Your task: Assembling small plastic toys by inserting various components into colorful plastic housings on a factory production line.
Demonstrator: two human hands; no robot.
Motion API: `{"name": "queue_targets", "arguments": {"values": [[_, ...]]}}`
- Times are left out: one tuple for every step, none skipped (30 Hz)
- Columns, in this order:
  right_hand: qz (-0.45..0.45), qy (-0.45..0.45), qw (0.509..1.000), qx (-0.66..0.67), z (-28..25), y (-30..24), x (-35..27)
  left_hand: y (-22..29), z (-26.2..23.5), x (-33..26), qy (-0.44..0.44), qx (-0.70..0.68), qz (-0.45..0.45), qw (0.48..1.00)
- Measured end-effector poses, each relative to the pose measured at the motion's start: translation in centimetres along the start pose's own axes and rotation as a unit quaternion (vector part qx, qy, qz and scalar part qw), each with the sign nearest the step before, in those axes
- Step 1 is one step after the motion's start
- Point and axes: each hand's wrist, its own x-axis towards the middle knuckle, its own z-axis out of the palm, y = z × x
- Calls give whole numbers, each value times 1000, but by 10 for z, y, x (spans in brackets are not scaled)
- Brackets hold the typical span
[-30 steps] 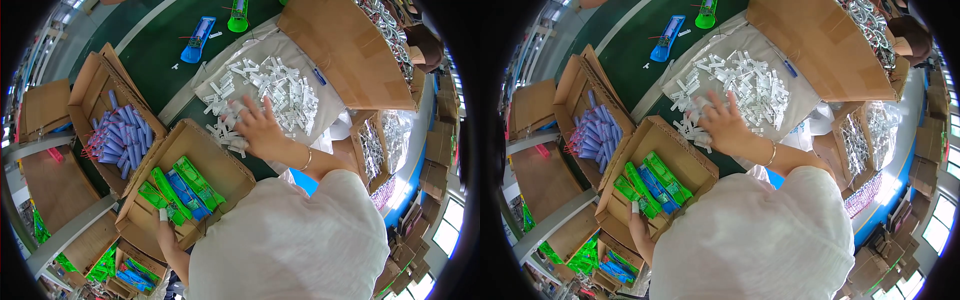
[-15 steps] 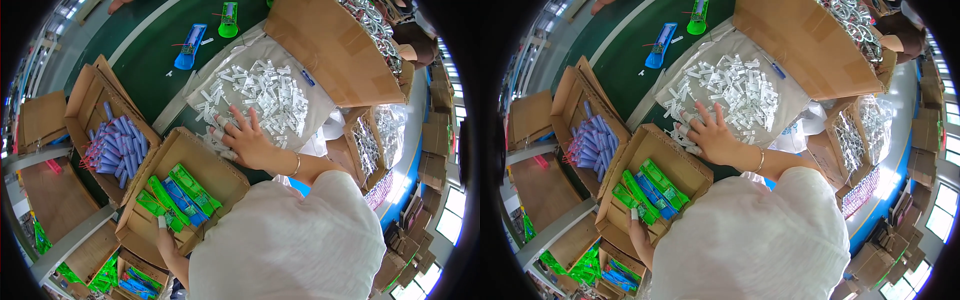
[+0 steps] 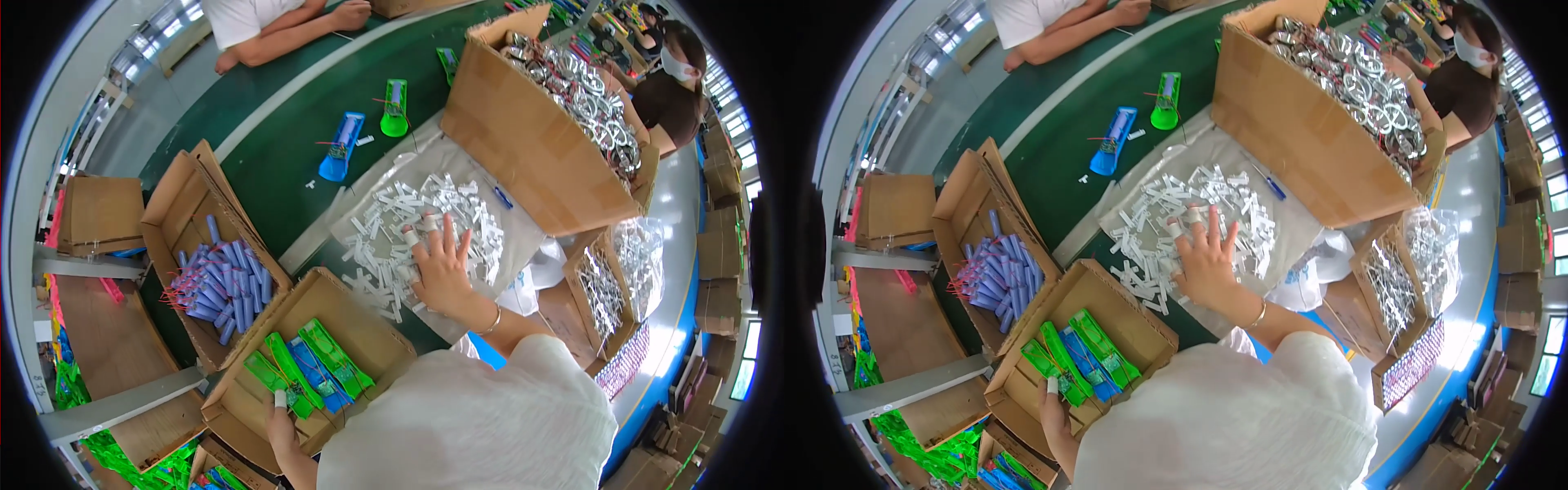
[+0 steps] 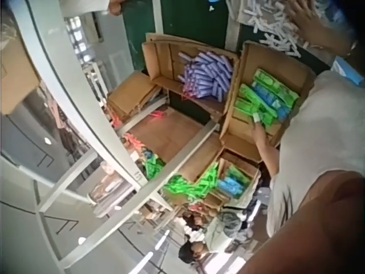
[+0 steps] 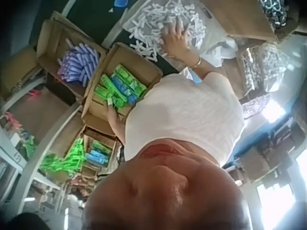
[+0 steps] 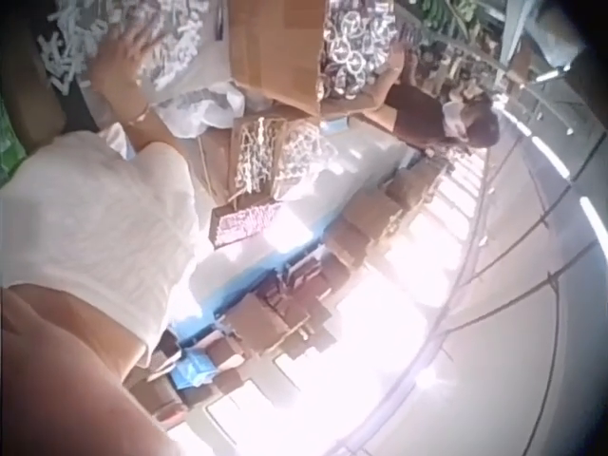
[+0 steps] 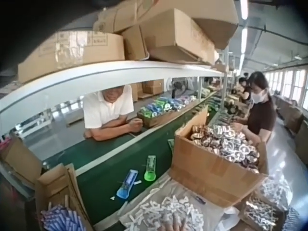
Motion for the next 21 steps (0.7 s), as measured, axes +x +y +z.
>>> {"name": "queue_targets", "arguments": {"values": [[9,50,999,3,3,2,3,-1,0,-2,3,11,-3,1000],[10,42,999,2,10,5,4,-3,-2,-2,3,2,4,1000],[11,33,999,0,13,5,7,-5,-5,-1,1,5,0,1000],[4,40,999,-1,14,4,6,-6,-6,-1,-2,8,-4,1000],[-7,28,1000,6,15,3,5,-7,-6,-1,-1,0,1,1000],[-16,14,1000,14,13,1,6,-5,-6,-5,-5,5,-3,1000],[-19,17,1000,13,10,-1,8,-5,-6,-6,-10,10,-7,1000],[-10,22,1000,-3,6,-2,9,-6,-5,-5,-9,7,-4,1000],[0,26,999,-18,3,-4,10,-6,-5,-5,-17,13,6,1000],[-13,24,1000,-12,7,2,10,-7,-5,-4,-24,19,15,999],[-14,25,1000,-12,6,4,11,-9,-5,-3,-23,18,16,999],[-15,-1,1000,-13,4,5,11,-11,-5,-1,-34,10,30,999],[-17,-28,999,-14,3,4,12,-12,-5,0,-45,2,44,998],[-19,-28,999,-13,0,2,15,-11,-5,1,-43,2,45,998],[-23,7,1000,-10,-5,1,19,-8,-3,-1,-36,-3,39,999],[-28,41,999,-7,-8,2,24,-6,-1,-2,-29,-7,34,999],[-30,40,999,-6,-12,5,37,-4,-1,-3,-26,-7,33,999],[-48,51,997,24,-20,11,58,-1,0,-3,-34,-5,33,999],[-66,63,994,52,-29,16,82,1,0,-3,-43,-3,33,999],[-73,94,991,55,-30,18,109,1,-1,-3,-41,-2,34,999],[-77,127,987,55,-28,21,140,3,0,-2,-38,8,28,999]]}}
